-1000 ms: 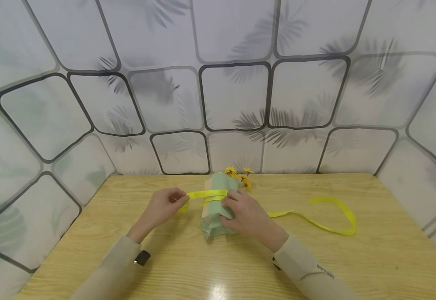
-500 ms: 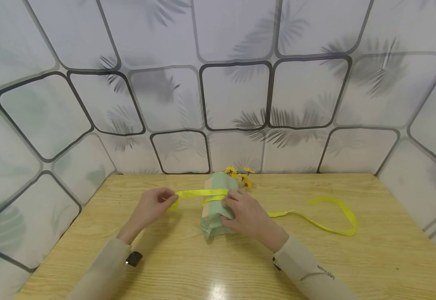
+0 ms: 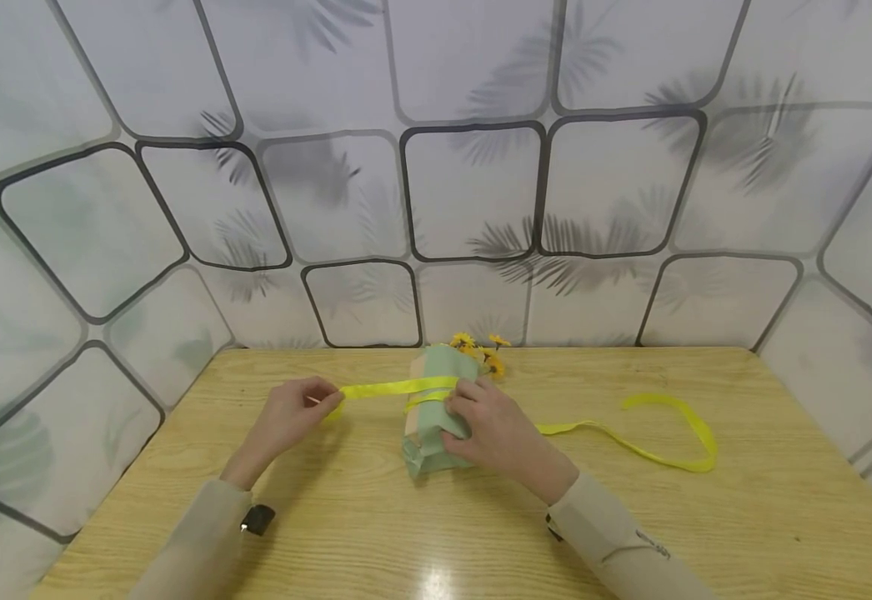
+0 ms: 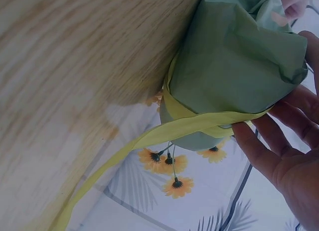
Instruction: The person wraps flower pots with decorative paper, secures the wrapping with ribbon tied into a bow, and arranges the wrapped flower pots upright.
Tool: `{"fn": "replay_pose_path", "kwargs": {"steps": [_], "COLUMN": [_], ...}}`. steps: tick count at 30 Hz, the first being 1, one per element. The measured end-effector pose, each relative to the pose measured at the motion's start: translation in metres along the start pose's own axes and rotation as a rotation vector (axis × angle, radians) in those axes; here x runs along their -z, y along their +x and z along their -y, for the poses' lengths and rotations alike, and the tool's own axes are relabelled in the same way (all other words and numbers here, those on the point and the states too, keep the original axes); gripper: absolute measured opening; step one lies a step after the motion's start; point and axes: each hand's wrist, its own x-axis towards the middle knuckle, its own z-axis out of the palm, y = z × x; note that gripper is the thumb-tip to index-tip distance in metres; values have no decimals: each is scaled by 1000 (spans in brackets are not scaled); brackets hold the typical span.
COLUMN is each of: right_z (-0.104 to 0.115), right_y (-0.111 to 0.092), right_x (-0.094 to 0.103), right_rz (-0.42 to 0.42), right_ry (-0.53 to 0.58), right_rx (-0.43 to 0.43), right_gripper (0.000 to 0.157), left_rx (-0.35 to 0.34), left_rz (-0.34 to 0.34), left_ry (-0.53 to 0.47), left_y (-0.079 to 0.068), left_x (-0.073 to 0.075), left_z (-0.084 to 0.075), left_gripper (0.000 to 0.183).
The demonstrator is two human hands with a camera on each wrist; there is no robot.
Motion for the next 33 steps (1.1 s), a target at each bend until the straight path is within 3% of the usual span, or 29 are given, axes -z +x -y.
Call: {"fn": "replay_pose_path", "kwargs": {"steps": [5, 10, 17, 23, 33], "right_z": [0, 0, -1, 0, -1], "right_y": [1, 0, -1, -1, -2], "right_x": [0, 0, 0, 1, 2], "right_rz": [-6, -2, 1, 6, -2], "right_ry": [-4, -7, -11, -13, -4], "right_rx": [3, 0, -5, -8, -5], "right_gripper": [26, 26, 27, 26, 26], "left_rx": [0, -9, -54, -65, -81], "left_rz": [-13, -49, 13, 59, 45], "left_ry": [20, -32, -84, -146, -112], "left_y": [2, 5, 13, 17, 15], "left_x": [-4, -18, -43, -55, -52], "left_z": [-8, -33, -64, -70, -65], "left_gripper": [19, 20, 28, 20, 10]}}
